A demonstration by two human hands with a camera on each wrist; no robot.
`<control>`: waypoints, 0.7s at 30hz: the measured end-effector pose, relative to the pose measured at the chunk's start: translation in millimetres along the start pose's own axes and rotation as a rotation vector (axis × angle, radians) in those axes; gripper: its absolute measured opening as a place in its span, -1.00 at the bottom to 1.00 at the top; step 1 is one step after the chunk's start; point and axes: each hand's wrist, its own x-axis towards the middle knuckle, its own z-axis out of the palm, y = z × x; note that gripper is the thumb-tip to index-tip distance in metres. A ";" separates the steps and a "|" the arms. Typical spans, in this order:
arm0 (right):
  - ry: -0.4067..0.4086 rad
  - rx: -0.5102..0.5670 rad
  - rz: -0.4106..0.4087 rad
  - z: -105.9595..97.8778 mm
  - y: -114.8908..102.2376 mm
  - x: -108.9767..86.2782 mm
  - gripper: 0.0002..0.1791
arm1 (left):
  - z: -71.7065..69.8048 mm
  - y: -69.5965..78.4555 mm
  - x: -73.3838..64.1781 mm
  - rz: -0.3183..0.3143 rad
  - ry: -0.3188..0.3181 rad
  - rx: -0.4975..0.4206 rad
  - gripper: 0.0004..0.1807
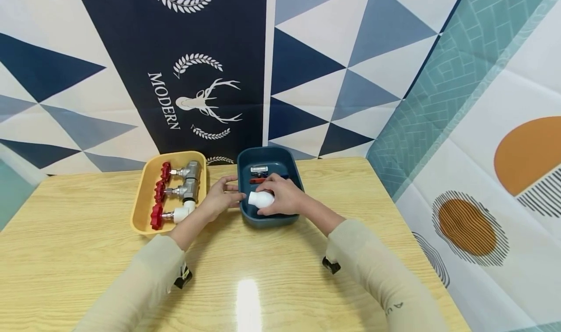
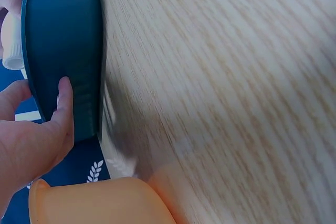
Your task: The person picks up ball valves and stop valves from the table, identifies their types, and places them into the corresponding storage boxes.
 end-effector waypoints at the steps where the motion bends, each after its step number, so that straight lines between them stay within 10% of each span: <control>1: 0.001 -0.001 -0.003 0.5 0.0 0.1 -0.44 | 0.1 0.0 -0.1 0.000 0.000 -0.001 -0.30; 21: -0.009 -0.026 -0.053 14.3 8.3 4.7 -0.40 | 1.4 0.4 -1.4 0.002 0.007 -0.008 -0.33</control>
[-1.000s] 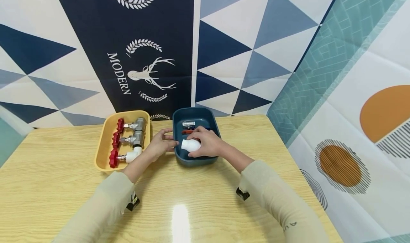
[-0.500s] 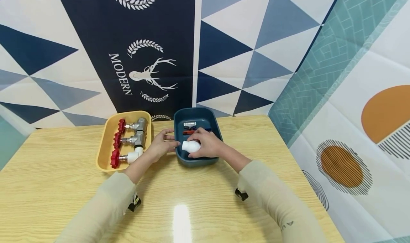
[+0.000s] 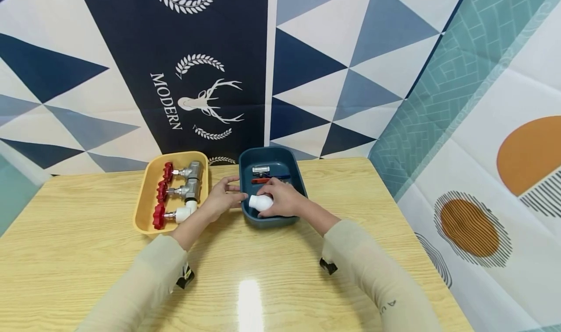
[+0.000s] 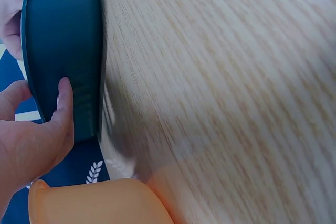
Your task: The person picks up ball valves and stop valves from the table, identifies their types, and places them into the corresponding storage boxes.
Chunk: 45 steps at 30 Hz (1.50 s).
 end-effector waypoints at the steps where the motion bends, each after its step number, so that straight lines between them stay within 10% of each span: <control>1: -0.004 -0.003 0.000 0.9 0.9 0.4 -0.40 | 0.0 0.1 0.0 0.002 -0.001 0.000 -0.33; 45: -0.127 -0.085 0.061 10.4 5.7 12.0 -0.46 | -0.5 -2.2 2.6 -0.004 -0.012 -0.031 -0.31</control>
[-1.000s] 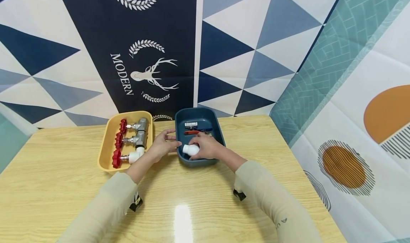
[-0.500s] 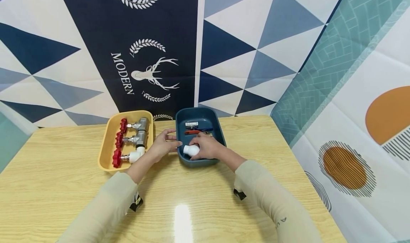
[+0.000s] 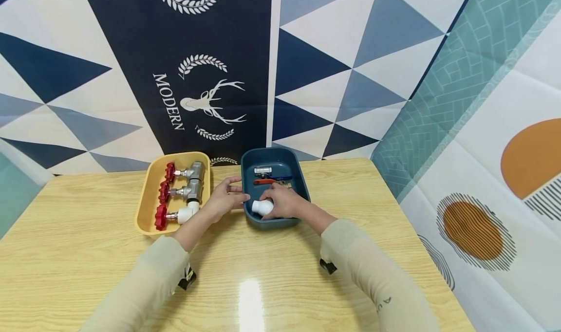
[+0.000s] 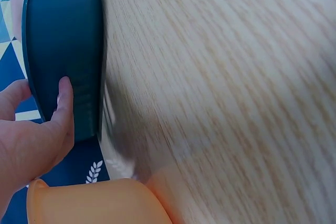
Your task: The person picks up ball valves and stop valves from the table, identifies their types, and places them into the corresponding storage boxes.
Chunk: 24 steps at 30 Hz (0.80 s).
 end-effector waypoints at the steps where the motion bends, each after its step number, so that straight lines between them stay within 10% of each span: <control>1: -0.002 0.000 -0.002 0.2 0.5 0.0 -0.46 | 0.1 0.2 -0.3 -0.002 0.001 0.000 -0.31; 24: -0.026 -0.054 -0.004 1.3 1.7 1.5 -0.48 | -0.7 0.9 -1.8 -0.001 0.000 0.014 -0.29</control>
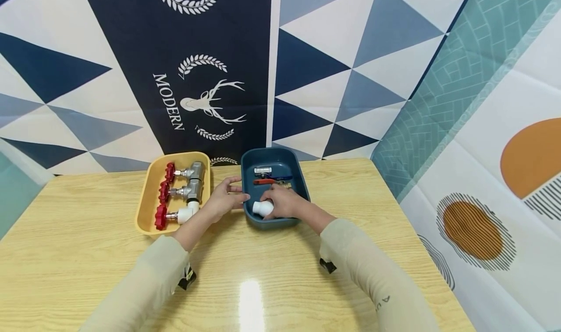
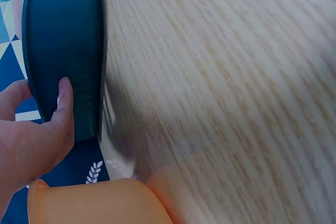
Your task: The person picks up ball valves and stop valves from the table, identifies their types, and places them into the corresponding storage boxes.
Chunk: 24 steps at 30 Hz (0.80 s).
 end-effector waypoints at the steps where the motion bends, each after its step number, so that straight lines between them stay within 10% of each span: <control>1: -0.001 -0.002 0.000 -0.1 0.2 -0.2 -0.48 | 0.3 0.0 0.2 0.000 -0.001 -0.001 -0.29; 24: 0.032 -0.022 -0.009 -19.2 0.3 -14.0 -0.52 | -0.5 0.1 1.9 -0.009 -0.012 0.005 -0.29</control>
